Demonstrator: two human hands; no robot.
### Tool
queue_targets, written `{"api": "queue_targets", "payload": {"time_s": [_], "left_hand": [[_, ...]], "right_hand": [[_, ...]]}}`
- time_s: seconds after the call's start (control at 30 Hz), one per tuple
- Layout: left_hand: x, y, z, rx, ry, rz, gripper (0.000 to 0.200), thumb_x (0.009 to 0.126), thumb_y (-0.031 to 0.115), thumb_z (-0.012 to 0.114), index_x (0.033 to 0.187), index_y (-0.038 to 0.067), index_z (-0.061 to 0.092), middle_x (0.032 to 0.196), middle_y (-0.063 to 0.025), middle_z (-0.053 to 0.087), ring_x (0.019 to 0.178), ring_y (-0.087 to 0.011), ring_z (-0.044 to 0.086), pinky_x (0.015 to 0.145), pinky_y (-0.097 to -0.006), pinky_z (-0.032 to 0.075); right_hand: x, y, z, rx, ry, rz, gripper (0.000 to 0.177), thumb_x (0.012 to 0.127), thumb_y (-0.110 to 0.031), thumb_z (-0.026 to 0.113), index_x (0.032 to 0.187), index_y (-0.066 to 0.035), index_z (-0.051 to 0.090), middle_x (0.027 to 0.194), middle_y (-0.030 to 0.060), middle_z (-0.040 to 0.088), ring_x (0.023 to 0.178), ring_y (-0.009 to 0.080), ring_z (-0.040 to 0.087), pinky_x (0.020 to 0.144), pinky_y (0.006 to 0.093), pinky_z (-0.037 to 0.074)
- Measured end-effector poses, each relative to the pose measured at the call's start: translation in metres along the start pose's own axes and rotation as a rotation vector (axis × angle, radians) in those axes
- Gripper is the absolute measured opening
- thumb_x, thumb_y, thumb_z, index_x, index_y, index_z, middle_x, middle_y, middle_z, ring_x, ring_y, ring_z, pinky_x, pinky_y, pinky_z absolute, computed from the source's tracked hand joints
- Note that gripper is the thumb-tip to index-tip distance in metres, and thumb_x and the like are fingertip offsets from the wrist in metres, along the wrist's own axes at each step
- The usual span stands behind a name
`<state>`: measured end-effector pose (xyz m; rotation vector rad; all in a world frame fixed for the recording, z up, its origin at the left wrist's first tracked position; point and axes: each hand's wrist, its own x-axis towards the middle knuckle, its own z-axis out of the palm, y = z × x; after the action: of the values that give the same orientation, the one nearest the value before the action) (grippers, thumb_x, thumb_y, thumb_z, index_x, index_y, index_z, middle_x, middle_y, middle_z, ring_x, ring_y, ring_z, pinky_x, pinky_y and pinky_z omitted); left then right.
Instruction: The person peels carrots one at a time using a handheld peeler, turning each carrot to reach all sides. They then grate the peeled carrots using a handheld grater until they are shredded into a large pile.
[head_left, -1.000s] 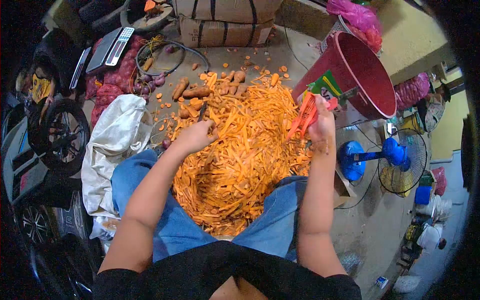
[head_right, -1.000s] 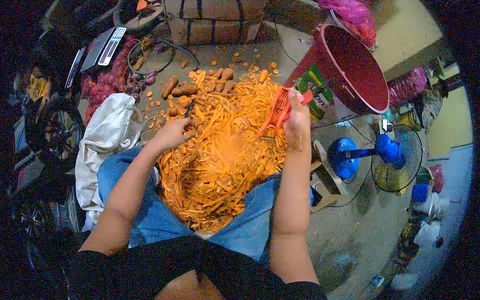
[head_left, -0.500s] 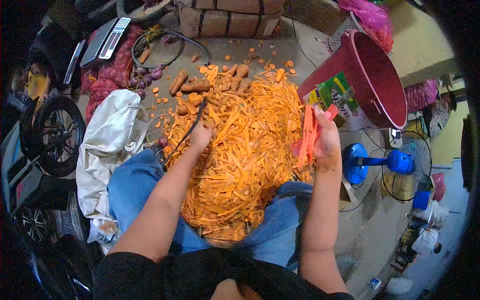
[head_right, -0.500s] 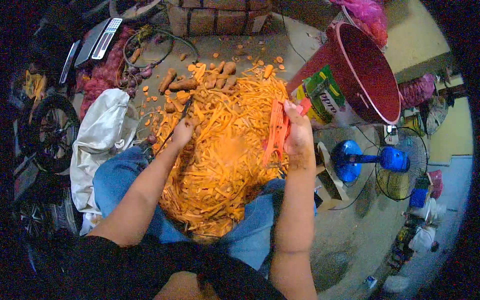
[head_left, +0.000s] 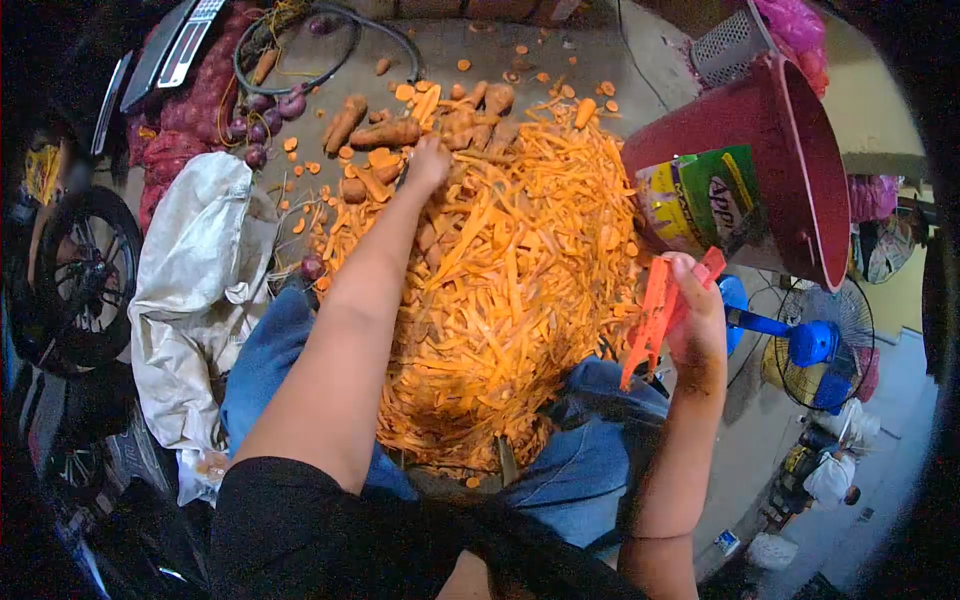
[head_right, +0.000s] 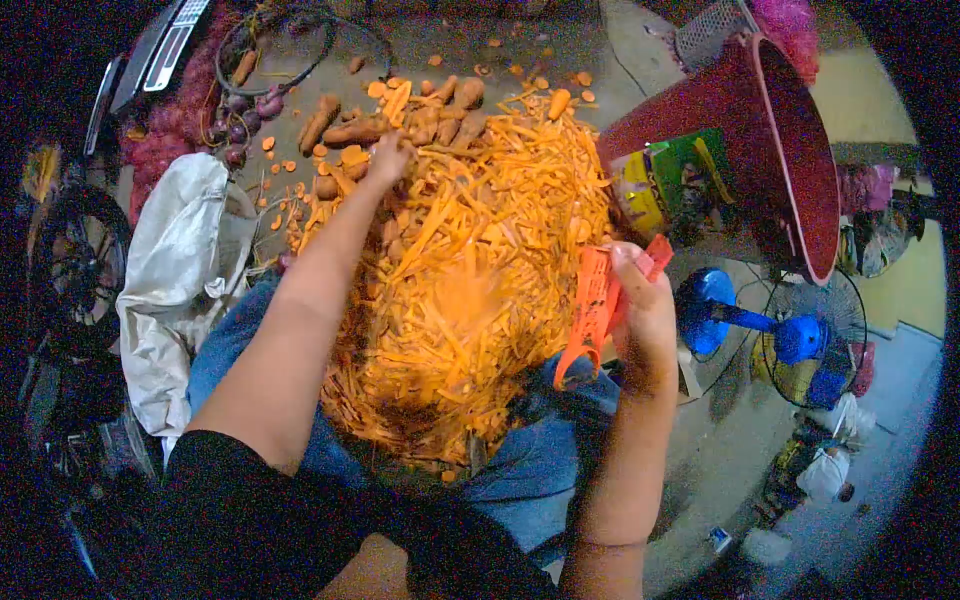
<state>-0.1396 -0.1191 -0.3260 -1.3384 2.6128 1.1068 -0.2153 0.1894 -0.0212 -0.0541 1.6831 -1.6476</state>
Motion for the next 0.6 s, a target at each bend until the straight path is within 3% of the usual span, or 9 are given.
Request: {"api": "queue_targets", "payload": {"time_s": [0.1, 0.17, 0.23, 0.3, 0.33, 0.4, 0.47, 0.53, 0.6], "left_hand": [[0.014, 0.004, -0.033, -0.148, -0.041, 0.093, 0.044, 0.080, 0.022, 0.036, 0.119, 0.004, 0.027, 0.107, -0.0151, 0.044, 0.091, -0.0266, 0.047, 0.074, -0.0368, 0.038], [0.025, 0.000, -0.043, -0.413, 0.003, -0.015, 0.042, 0.079, 0.023, 0.038, 0.115, 0.001, 0.031, 0.092, -0.0159, 0.052, 0.080, -0.0282, 0.052, 0.067, -0.0372, 0.039], [0.026, -0.008, -0.038, -0.465, -0.038, -0.062, 0.041, 0.077, 0.026, 0.041, 0.109, 0.000, 0.037, 0.091, -0.0176, 0.052, 0.079, -0.0297, 0.051, 0.068, -0.0376, 0.039], [0.023, -0.014, -0.034, -0.015, -0.192, 0.176, 0.040, 0.074, 0.027, 0.044, 0.101, -0.003, 0.042, 0.087, -0.0199, 0.052, 0.075, -0.0295, 0.051, 0.065, -0.0379, 0.040], [0.021, -0.021, -0.021, 0.081, -0.182, 0.158, 0.036, 0.072, 0.026, 0.045, 0.091, -0.005, 0.048, 0.083, -0.0212, 0.053, 0.071, -0.0290, 0.052, 0.062, -0.0380, 0.040], [0.007, -0.003, -0.022, 0.319, -0.636, 0.103, 0.019, 0.067, 0.016, 0.051, 0.071, -0.002, 0.055, 0.079, -0.0204, 0.054, 0.067, -0.0284, 0.052, 0.057, -0.0377, 0.040], [-0.013, -0.009, -0.018, 0.598, -0.901, 0.175, 0.020, 0.064, 0.017, 0.056, 0.073, -0.001, 0.057, 0.080, -0.0173, 0.055, 0.067, -0.0260, 0.053, 0.057, -0.0346, 0.041], [-0.062, 0.043, -0.074, 0.559, -1.250, -0.078, 0.026, 0.061, 0.020, 0.061, 0.079, 0.001, 0.059, 0.085, -0.0131, 0.056, 0.073, -0.0242, 0.054, 0.059, -0.0331, 0.043], [-0.061, 0.018, -0.049, 0.634, -1.191, 0.040, 0.030, 0.060, 0.021, 0.063, 0.082, 0.003, 0.059, 0.088, -0.0114, 0.056, 0.076, -0.0233, 0.053, 0.060, -0.0330, 0.043]], "right_hand": [[0.003, -0.001, 0.003, -0.040, 0.063, 0.038, 0.015, 0.077, -0.016, 0.049, 0.085, -0.003, 0.048, 0.075, 0.0026, 0.052, 0.067, 0.0116, 0.051, 0.061, 0.0239, 0.041], [0.009, 0.003, 0.000, -0.058, 0.074, 0.043, 0.015, 0.077, -0.016, 0.049, 0.084, -0.003, 0.048, 0.074, 0.0023, 0.052, 0.066, 0.0109, 0.050, 0.060, 0.0234, 0.041], [0.013, 0.005, -0.002, -0.104, 0.041, 0.030, 0.015, 0.077, -0.017, 0.049, 0.083, -0.003, 0.048, 0.072, 0.0012, 0.050, 0.064, 0.0101, 0.049, 0.059, 0.0230, 0.040], [0.015, 0.005, 0.001, -0.102, 0.033, 0.049, 0.016, 0.077, -0.018, 0.049, 0.084, -0.004, 0.049, 0.073, 0.0012, 0.051, 0.065, 0.0105, 0.049, 0.059, 0.0226, 0.040], [0.016, 0.004, 0.003, -0.105, 0.031, 0.062, 0.017, 0.076, -0.019, 0.049, 0.084, -0.004, 0.049, 0.073, 0.0012, 0.051, 0.065, 0.0109, 0.049, 0.060, 0.0221, 0.039], [0.021, 0.005, 0.004, -0.084, 0.019, 0.039, 0.017, 0.076, -0.019, 0.050, 0.084, -0.004, 0.049, 0.074, 0.0014, 0.051, 0.066, 0.0107, 0.049, 0.061, 0.0223, 0.039], [0.021, 0.005, 0.005, -0.060, 0.011, 0.023, 0.017, 0.076, -0.018, 0.050, 0.084, -0.004, 0.049, 0.075, 0.0015, 0.051, 0.067, 0.0106, 0.049, 0.062, 0.0225, 0.039], [0.020, 0.005, 0.009, -0.092, -0.033, 0.010, 0.018, 0.076, -0.019, 0.050, 0.085, -0.003, 0.049, 0.077, 0.0017, 0.051, 0.070, 0.0110, 0.049, 0.064, 0.0231, 0.039], [0.020, 0.007, 0.008, -0.078, -0.048, 0.022, 0.019, 0.076, -0.019, 0.050, 0.085, -0.003, 0.049, 0.077, 0.0019, 0.051, 0.071, 0.0111, 0.049, 0.065, 0.0232, 0.039]]}}
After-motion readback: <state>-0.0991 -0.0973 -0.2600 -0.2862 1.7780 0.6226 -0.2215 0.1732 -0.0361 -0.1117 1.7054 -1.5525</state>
